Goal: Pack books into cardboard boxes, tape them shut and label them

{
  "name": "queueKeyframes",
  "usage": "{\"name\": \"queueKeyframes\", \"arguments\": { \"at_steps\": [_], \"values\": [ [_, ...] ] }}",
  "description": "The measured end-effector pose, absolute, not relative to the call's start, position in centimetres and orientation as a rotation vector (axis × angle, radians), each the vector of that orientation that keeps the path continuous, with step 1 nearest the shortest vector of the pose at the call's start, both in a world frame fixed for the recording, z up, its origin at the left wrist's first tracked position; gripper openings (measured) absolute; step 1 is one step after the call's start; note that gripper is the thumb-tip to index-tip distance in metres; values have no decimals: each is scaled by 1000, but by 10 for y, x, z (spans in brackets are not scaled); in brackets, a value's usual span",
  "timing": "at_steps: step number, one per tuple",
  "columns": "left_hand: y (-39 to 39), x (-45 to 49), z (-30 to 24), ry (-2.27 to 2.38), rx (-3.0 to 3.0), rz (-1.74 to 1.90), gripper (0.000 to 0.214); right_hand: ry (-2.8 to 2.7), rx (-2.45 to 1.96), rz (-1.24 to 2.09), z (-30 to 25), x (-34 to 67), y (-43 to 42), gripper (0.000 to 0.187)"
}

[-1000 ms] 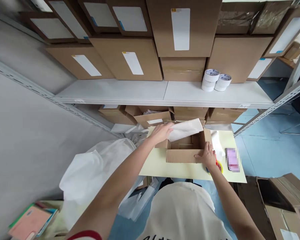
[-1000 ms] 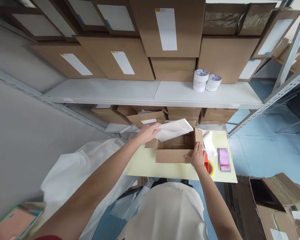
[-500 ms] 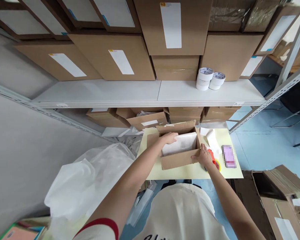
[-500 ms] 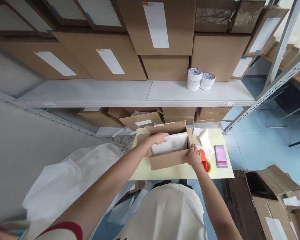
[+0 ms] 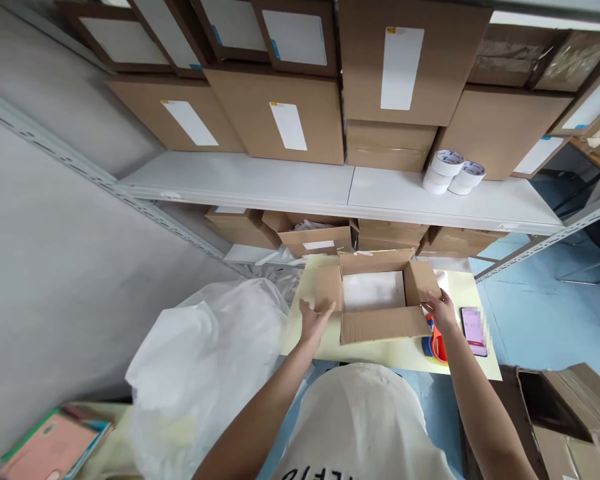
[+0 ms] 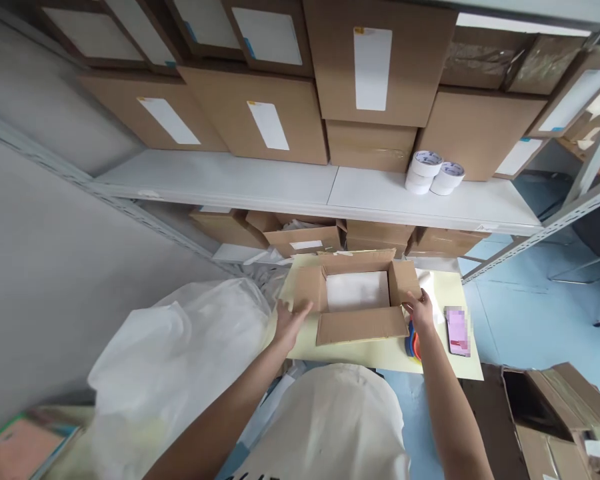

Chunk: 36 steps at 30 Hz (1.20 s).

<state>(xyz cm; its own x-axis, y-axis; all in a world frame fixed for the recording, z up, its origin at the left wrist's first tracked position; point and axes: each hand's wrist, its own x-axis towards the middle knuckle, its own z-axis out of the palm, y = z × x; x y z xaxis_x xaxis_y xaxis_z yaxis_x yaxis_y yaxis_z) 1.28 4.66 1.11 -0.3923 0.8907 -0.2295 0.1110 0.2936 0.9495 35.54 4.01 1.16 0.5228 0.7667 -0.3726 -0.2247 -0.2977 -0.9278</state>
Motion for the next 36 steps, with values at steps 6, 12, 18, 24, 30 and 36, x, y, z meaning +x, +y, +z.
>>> {"name": "queueKeyframes", "arguments": {
  "at_steps": [6, 12, 18, 24, 30, 36],
  "values": [
    [60, 9, -5, 1508, 767, 1297, 38, -636, -1620, 970, 15, 338, 15, 51],
    [50, -13, -2, 1526, 1525, 1068, 41, -1372, -1780, 767, 19, 319, -15, 49],
    [58, -26, -7, 1443, 2009, 915, 41, -1735, -1794, 661, 22, 331, -2, 48],
    [74, -19, -8, 1305, 2311, 683, 43, -2118, -2023, 423, 37, 290, 17, 34],
    [85, -50, 0, 898, 2446, 355, 44, -2252, -1818, 601, 30, 328, 5, 60],
    [80, -87, -16, 751, 2387, 360, 69, -2222, -1807, 733, 11, 345, -23, 67]
  ]
}}
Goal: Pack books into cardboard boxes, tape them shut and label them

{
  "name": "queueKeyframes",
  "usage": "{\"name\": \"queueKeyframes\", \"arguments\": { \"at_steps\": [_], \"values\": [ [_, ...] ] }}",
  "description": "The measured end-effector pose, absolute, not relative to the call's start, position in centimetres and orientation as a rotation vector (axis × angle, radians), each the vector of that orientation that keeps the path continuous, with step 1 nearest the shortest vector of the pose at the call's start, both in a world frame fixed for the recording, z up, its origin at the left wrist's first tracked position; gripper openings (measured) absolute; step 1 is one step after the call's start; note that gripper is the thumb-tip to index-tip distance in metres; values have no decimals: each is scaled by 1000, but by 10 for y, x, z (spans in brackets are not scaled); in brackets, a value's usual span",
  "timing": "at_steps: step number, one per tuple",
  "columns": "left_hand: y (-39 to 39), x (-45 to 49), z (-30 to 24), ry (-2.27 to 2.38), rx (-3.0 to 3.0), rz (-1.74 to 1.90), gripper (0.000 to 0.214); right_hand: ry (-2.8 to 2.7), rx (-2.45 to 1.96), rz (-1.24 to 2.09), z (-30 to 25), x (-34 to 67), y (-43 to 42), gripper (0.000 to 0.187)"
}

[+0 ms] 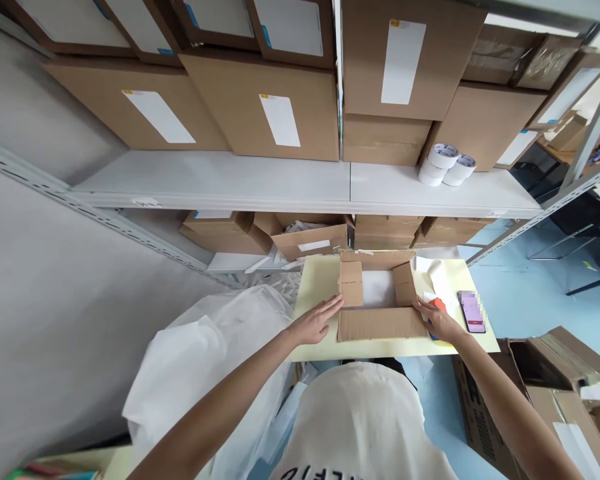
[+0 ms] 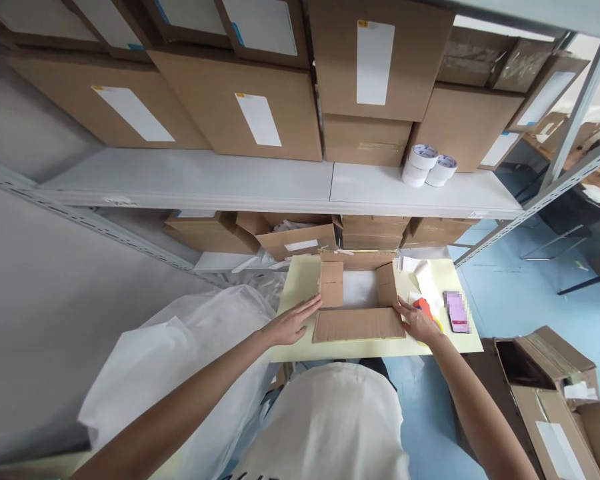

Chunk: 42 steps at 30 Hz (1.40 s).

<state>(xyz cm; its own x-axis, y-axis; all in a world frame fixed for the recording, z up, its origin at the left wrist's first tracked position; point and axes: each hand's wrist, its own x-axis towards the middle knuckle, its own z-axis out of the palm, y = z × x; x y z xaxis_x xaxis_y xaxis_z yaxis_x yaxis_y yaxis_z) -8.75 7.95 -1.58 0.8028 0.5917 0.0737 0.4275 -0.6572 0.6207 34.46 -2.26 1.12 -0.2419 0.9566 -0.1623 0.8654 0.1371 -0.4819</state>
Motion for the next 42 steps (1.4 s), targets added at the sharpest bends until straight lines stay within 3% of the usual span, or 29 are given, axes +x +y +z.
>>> {"name": "queueKeyframes", "arguments": {
  "at_steps": [3, 6, 8, 11, 13, 15, 18, 23, 29, 34, 38, 42],
  "values": [
    [75, -76, -25, 935, 2231, 594, 37, -2000, -1861, 761, 10, 326, -23, 29],
    [76, -54, -33, 1274, 1887, 914, 21, -1648, -2008, 785, 6, 309, -19, 29],
    [82, -42, -38, 1419, 1644, 1078, 26, -1452, -2036, 778, 2, 302, -10, 41],
    [91, -34, -40, 1473, 1483, 1122, 37, -1272, -1897, 761, 3, 303, 16, 84],
    [93, -33, -39, 1466, 1481, 1088, 37, -1235, -1731, 802, 10, 310, 37, 97],
    [91, -34, -39, 1456, 1482, 1069, 40, -1258, -1599, 865, 17, 318, 52, 84],
    [82, -35, -41, 1459, 1471, 1056, 41, -1366, -1585, 902, 23, 324, 55, 50],
    [70, -38, -34, 1480, 1668, 1003, 43, -1665, -1764, 674, 16, 310, 35, 25],
    [85, -18, 13, 1203, 2473, 539, 52, -1766, -1815, 436, 17, 295, 28, 25],
    [91, 8, 18, 986, 2656, 129, 104, -1460, -2059, 312, -5, 330, -15, 45],
    [89, 12, 2, 1054, 2649, 141, 105, -1180, -2433, 491, -48, 355, -65, 35],
    [88, 12, -2, 1061, 2665, 152, 106, -1119, -2456, 554, -79, 354, -79, 29]
  ]
}}
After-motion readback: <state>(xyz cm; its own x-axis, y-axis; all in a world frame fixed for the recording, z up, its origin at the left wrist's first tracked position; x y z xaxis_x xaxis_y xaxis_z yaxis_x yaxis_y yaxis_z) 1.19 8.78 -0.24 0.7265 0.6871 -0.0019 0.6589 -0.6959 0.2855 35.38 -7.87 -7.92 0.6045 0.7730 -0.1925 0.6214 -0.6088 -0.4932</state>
